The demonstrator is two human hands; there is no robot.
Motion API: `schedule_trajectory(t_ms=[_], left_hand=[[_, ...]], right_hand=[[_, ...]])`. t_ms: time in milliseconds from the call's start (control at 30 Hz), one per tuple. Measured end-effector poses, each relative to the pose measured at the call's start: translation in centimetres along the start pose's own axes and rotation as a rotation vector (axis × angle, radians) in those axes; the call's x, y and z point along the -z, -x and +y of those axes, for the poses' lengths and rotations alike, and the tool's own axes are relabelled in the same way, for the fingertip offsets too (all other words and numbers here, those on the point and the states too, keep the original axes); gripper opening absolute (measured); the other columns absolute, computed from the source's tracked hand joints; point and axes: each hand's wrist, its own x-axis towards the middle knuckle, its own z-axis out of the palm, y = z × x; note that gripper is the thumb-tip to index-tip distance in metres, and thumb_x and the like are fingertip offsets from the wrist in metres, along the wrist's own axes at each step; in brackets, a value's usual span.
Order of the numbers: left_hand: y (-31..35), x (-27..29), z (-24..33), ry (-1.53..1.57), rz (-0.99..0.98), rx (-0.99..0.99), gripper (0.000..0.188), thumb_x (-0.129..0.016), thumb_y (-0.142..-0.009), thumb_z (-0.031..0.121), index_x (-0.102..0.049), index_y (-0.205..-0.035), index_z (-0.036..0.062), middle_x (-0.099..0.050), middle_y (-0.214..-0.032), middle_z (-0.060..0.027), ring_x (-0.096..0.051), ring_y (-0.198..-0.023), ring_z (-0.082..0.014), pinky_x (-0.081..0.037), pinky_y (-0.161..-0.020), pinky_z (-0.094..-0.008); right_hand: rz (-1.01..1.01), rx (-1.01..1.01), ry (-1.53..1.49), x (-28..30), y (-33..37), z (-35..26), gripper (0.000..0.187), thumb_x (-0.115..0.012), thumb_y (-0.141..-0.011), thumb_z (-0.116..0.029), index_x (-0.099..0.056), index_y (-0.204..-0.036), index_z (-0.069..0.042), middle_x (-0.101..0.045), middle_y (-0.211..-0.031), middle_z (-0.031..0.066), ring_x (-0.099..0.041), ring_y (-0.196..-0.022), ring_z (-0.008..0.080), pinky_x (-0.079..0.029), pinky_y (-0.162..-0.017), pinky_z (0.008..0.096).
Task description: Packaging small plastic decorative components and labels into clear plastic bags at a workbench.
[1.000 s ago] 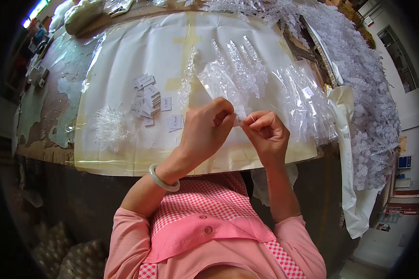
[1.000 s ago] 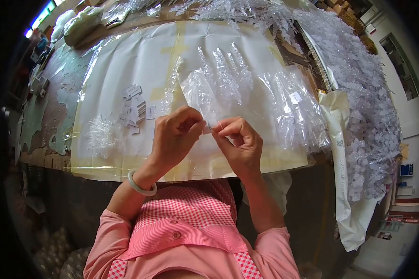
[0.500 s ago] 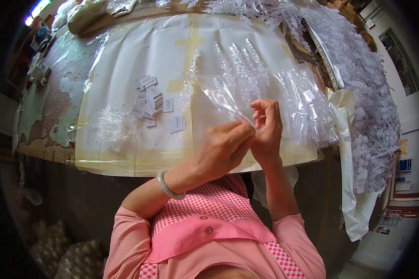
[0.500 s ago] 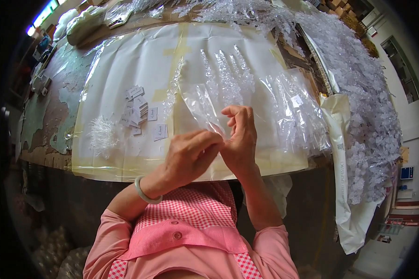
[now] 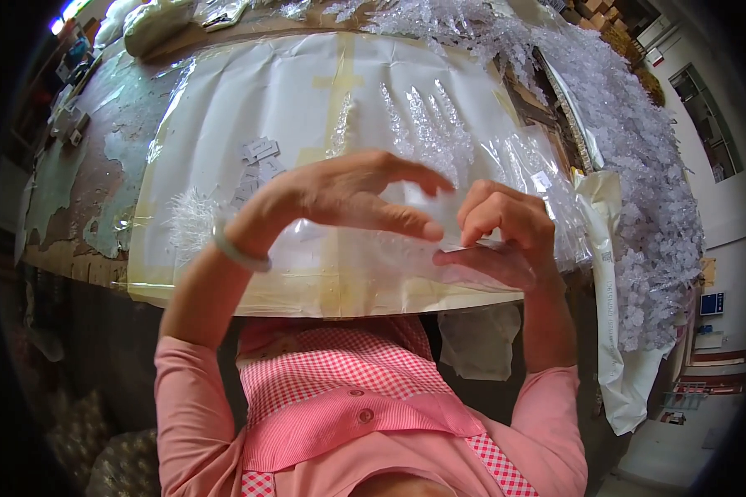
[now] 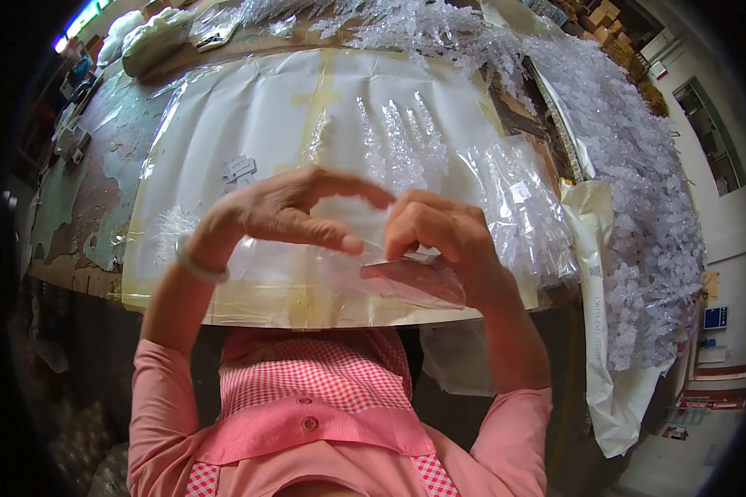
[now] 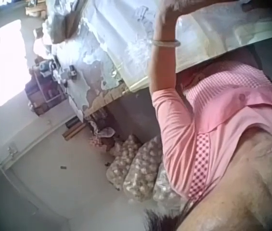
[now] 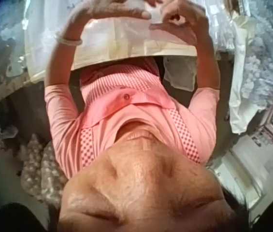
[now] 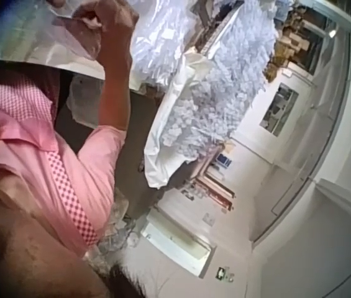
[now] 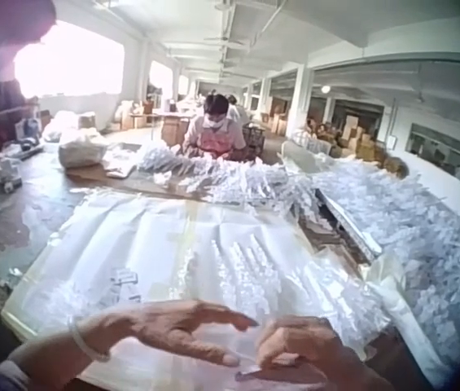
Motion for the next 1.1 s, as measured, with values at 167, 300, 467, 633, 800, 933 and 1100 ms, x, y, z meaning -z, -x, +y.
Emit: schedule_trajectory(t_ms=[167, 300, 467, 633, 800, 933, 1100], left_hand=[[1.0, -1.9, 0.4, 0.795, -0.349, 0.279, 0.064, -0.065, -0.087, 0.054, -0.058, -0.12, -0.0001, -0.058, -0.086, 0.0009, -0.054, -0.081, -0.0089, -0.047, -0.071, -0.0241], [2.2, -3.5, -0.3, 1.002, -0.237, 0.215, 0.06, -0.066, -0.09, 0.045, -0.054, -0.125, -0.0005, -0.055, -0.086, 0.0028, -0.052, -0.076, -0.0062, -0.044, -0.065, -0.0215], [2.9, -5.1, -1.7, 1.007, -0.076, 0.139, 0.052, -0.056, -0.095, 0.046, -0.054, -0.125, 0.0033, -0.058, -0.09, 0.0009, -0.054, -0.075, -0.0066, -0.045, -0.063, -0.0222], [3.5, -5.3, -2.0, 1.175, -0.015, 0.313, 0.055, -0.041, -0.1, 0.052, -0.052, -0.129, 0.0064, -0.06, -0.091, -0.0008, -0.055, -0.073, -0.0074, -0.046, -0.059, -0.0231], [3.4, -5.6, -1.5, 1.15, 0.071, 0.438, 0.059, -0.036, -0.1, 0.058, -0.053, -0.129, 0.0094, -0.06, -0.089, -0.0009, -0.055, -0.066, -0.0081, -0.045, -0.054, -0.0224], [4.0, -5.3, -1.2, 1.134, -0.024, 0.363, 0.058, -0.037, -0.098, 0.06, -0.06, -0.119, 0.0103, -0.059, -0.082, 0.0006, -0.052, -0.063, -0.0077, -0.042, -0.051, -0.0214], [3.9, -6.3, -1.4, 1.168, 0.133, 0.502, 0.059, -0.041, -0.098, 0.059, -0.059, -0.124, 0.0093, -0.058, -0.079, 0.0016, -0.052, -0.063, -0.0072, -0.041, -0.051, -0.0207]], right_hand=[[-0.317, 0.053, 0.093, 2.0, -3.9, -0.8, 0.03, -0.083, -0.072, -0.015, -0.054, -0.072, -0.005, -0.052, -0.066, 0.004, -0.052, -0.056, 0.0156, -0.038, -0.048, 0.0289], [-0.463, -0.067, -0.009, 2.8, -5.2, -0.3, 0.019, -0.081, -0.073, -0.01, -0.064, -0.079, -0.004, -0.059, -0.069, 0.0021, -0.055, -0.059, 0.0122, -0.04, -0.051, 0.0269], [-0.591, -0.168, 0.027, 3.1, -5.9, -0.7, 0.013, -0.076, -0.074, -0.001, -0.068, -0.084, -0.004, -0.063, -0.077, 0.0049, -0.061, -0.069, 0.0161, -0.046, -0.06, 0.0283], [-0.608, -0.023, -0.018, 1.7, -6.7, -1.1, 0.013, -0.075, -0.073, 0.0, -0.066, -0.082, -0.004, -0.062, -0.082, 0.0063, -0.062, -0.074, 0.0203, -0.048, -0.065, 0.031], [-0.625, 0.003, -0.072, 0.6, -6.3, -1.0, 0.013, -0.074, -0.074, 0.0, -0.066, -0.083, -0.004, -0.06, -0.083, 0.0076, -0.062, -0.075, 0.0222, -0.048, -0.065, 0.0316], [-0.401, 0.2, 0.121, -0.2, -5.6, -1.2, 0.014, -0.076, -0.074, -0.003, -0.065, -0.083, -0.005, -0.059, -0.081, 0.0071, -0.06, -0.074, 0.0219, -0.047, -0.064, 0.0331], [-0.551, 0.176, 0.141, 0.4, -5.5, -1.3, 0.019, -0.079, -0.072, -0.009, -0.064, -0.083, -0.005, -0.059, -0.083, 0.0078, -0.06, -0.076, 0.023, -0.048, -0.065, 0.0332]])
